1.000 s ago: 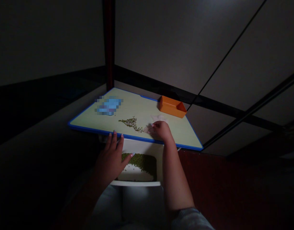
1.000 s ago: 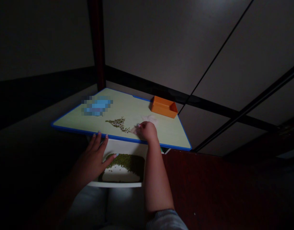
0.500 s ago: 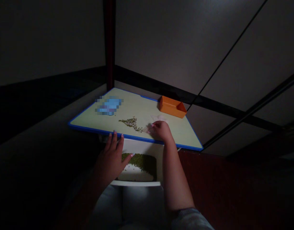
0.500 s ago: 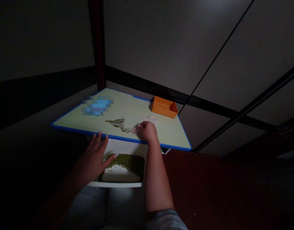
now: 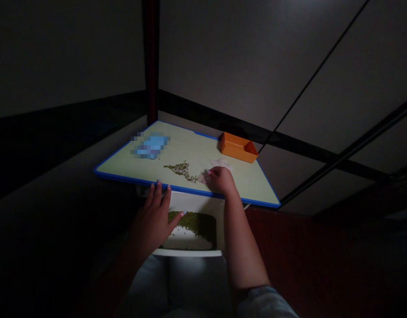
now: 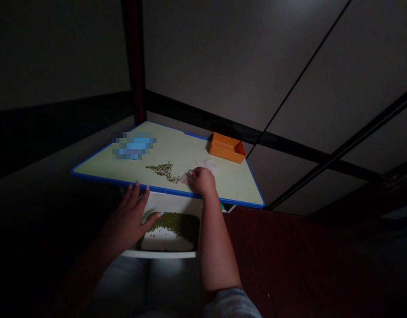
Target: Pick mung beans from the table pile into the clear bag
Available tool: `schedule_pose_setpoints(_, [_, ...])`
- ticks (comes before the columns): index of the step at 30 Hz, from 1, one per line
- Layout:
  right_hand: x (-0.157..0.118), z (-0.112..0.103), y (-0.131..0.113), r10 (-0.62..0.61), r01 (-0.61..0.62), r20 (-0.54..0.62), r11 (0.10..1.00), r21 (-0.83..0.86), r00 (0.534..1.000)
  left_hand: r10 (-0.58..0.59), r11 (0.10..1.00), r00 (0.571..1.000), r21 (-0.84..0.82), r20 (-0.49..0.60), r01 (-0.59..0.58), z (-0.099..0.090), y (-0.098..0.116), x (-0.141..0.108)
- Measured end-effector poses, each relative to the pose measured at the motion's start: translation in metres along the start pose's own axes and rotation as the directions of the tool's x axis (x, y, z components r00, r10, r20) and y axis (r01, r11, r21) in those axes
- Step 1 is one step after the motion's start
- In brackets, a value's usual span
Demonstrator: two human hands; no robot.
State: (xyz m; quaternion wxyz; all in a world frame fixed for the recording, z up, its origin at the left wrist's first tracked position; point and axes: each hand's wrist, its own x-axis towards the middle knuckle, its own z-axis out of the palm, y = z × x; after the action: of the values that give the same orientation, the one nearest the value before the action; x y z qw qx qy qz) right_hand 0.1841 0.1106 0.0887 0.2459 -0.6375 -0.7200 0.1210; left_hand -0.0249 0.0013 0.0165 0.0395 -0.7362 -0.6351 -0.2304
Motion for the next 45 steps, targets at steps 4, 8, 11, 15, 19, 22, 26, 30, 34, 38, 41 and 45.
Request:
schedule_pose_setpoints(4, [0.002, 0.002, 0.001, 0.012, -0.012, -0.015, 0.999, 0.046, 1.000, 0.001, 1.000, 1.000, 0.001, 0.004, -0.001, -0.001, 0.001, 0.001])
schedule_pose_setpoints(8, [0.003, 0.001, 0.006, -0.022, 0.026, -0.019, 0.980, 0.196, 1.000, 0.001, 1.000, 1.000, 0.012, 0.018, -0.001, -0.002, 0.001, 0.001])
schedule_pose_setpoints(11, [0.003, 0.001, 0.009, -0.073, 0.050, 0.060, 0.945, 0.323, 0.996, 0.002, 1.000, 1.000, 0.013, 0.023, -0.002, -0.002, 0.001, 0.000])
schedule_pose_setpoints(15, [0.001, 0.002, 0.009, -0.150, 0.092, 0.145, 0.934, 0.344, 0.978, 0.003, 1.000, 1.000, 0.003, 0.020, -0.003, -0.001, 0.000, 0.000])
schedule_pose_setpoints(19, [0.000, 0.003, 0.006, -0.145, 0.116, 0.121, 0.970, 0.214, 0.982, 0.011, 1.000, 1.000, -0.003, 0.014, -0.011, -0.001, 0.001, 0.001])
schedule_pose_setpoints(22, [-0.001, -0.001, 0.003, -0.104, 0.093, 0.121, 0.991, 0.095, 0.987, 0.008, 1.000, 1.000, -0.004, 0.020, -0.008, -0.001, 0.000, 0.002])
schedule_pose_setpoints(26, [-0.002, -0.006, 0.000, -0.041, 0.046, 0.087, 0.997, -0.055, 0.995, 0.024, 1.000, 1.000, 0.005, -0.008, -0.024, 0.004, -0.003, 0.002])
schedule_pose_setpoints(30, [-0.003, -0.006, -0.002, 0.015, -0.008, 0.063, 0.993, -0.117, 0.998, 0.042, 0.999, 0.997, 0.012, -0.069, -0.042, 0.013, -0.011, 0.001])
schedule_pose_setpoints(34, [-0.002, -0.005, 0.000, 0.020, -0.015, 0.038, 0.993, -0.115, 0.999, 0.071, 0.997, 0.991, 0.015, -0.110, -0.070, 0.021, -0.016, 0.001])
schedule_pose_setpoints(38, [-0.001, -0.006, 0.002, 0.060, -0.058, 0.009, 0.991, -0.122, 0.998, 0.065, 0.998, 0.992, 0.022, -0.107, -0.063, 0.021, -0.017, 0.001])
schedule_pose_setpoints(41, [-0.001, -0.005, 0.004, 0.071, -0.071, -0.011, 0.995, -0.063, 0.997, 0.067, 0.998, 0.993, 0.030, -0.099, -0.064, 0.020, -0.017, 0.001])
schedule_pose_setpoints(45, [-0.001, -0.002, 0.008, 0.039, -0.037, -0.019, 0.996, 0.076, 0.999, 0.061, 0.998, 0.995, 0.029, -0.081, -0.059, 0.020, -0.017, 0.002])
